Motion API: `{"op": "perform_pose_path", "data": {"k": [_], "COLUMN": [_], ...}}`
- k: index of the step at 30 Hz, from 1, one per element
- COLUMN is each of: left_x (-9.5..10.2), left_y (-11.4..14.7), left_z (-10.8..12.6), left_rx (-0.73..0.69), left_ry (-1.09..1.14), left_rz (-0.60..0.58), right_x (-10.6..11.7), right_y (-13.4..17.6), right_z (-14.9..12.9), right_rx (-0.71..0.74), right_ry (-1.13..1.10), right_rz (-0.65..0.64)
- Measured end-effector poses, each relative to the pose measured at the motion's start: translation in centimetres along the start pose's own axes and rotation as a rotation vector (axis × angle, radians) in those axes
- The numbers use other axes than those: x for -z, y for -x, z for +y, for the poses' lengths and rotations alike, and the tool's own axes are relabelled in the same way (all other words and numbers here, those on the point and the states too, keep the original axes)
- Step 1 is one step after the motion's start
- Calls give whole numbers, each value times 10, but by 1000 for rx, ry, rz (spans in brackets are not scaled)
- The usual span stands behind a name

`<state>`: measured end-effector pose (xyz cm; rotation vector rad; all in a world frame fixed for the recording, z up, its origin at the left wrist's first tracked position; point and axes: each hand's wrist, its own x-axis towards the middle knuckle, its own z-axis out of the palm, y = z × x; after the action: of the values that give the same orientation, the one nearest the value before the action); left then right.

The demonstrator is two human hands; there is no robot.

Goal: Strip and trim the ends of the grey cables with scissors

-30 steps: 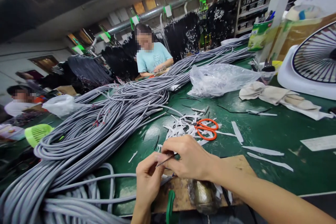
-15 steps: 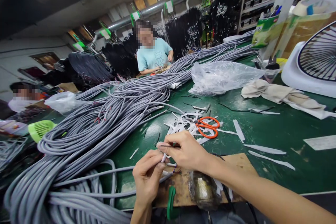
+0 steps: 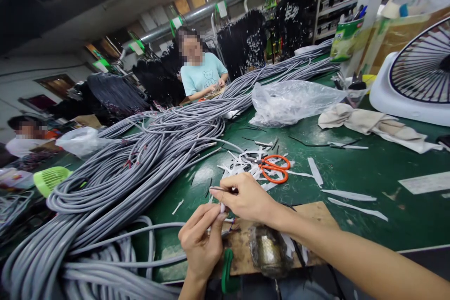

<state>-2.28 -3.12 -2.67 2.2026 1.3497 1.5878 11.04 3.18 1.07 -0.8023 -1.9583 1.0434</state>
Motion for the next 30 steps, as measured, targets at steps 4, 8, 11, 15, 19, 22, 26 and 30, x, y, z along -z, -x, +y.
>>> {"op": "perform_pose_path", "data": {"k": [4,8,11,15,19,22,26,30], "left_x": [1,1,1,1,1,1,1,0], "left_y": [-3,-6,-8,-10,-8,-5,-3,-4], "left_z": [2,2,3,5,3,0,-2,-2], "left_rx": [94,198,236,268,278,271,240,233], "left_ry": [18,19,29,25,29,25,-3,-9], "left_rz": [150,164,200,300,305,279,262,257], "right_x": [-3,-5,-1,3,3,2,2,2], "right_y": [2,5,8,13,16,17,18,18], "right_z": [-6,-7,-8,-10,-11,-11,-13,-14], "right_rx": [-22,-15,-1,97,271,357,457,479], "right_ry": [-152,-126,-15,276,497,574,625,749], "right_rz": [-60,-61,-20,112,251,310,389,402]}}
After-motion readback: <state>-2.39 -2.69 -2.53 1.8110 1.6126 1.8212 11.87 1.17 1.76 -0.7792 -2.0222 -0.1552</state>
